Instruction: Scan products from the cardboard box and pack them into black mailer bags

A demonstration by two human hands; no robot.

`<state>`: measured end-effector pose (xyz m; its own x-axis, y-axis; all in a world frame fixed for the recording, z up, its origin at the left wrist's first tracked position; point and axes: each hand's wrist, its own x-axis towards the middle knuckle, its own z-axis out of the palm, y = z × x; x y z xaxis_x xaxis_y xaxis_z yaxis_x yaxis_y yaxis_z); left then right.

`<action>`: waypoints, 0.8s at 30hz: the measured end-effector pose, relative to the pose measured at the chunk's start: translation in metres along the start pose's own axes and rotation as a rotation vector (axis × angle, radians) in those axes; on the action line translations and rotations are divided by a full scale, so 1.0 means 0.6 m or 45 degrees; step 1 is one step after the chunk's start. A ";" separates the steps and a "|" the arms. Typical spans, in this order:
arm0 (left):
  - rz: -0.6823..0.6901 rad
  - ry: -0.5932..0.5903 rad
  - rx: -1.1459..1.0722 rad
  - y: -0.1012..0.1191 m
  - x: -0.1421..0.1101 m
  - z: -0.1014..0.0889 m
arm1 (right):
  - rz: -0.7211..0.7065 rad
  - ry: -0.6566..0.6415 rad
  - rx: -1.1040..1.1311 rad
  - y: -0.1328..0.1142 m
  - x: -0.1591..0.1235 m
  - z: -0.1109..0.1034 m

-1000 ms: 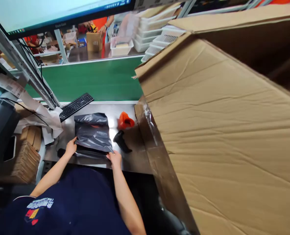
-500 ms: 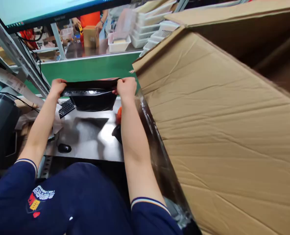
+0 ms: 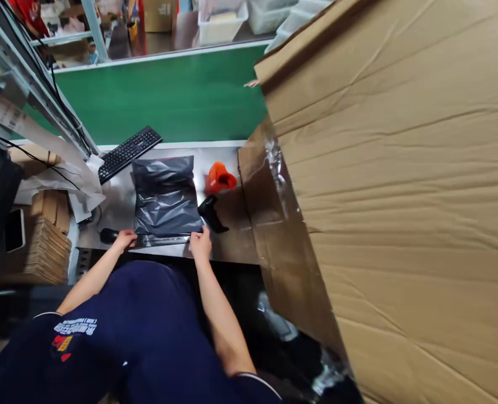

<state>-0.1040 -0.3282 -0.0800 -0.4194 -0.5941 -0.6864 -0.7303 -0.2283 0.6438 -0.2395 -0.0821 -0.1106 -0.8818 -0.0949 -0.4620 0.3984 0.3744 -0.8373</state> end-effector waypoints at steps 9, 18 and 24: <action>-0.189 -0.131 -0.197 -0.086 -0.010 0.001 | -0.671 -0.813 -0.498 -0.008 -0.078 0.166; -0.184 -0.178 -0.251 -0.125 -0.022 -0.011 | -0.673 -0.942 -0.534 0.003 -0.109 0.206; -0.161 -0.187 -0.246 -0.131 -0.015 -0.013 | -0.525 -0.646 -0.428 0.039 -0.090 0.184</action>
<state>-0.0388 -0.3111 -0.1219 -0.4156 -0.4362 -0.7981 -0.6716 -0.4446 0.5927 -0.1545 -0.1699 -0.1374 -0.6856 -0.6738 -0.2755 -0.1114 0.4712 -0.8750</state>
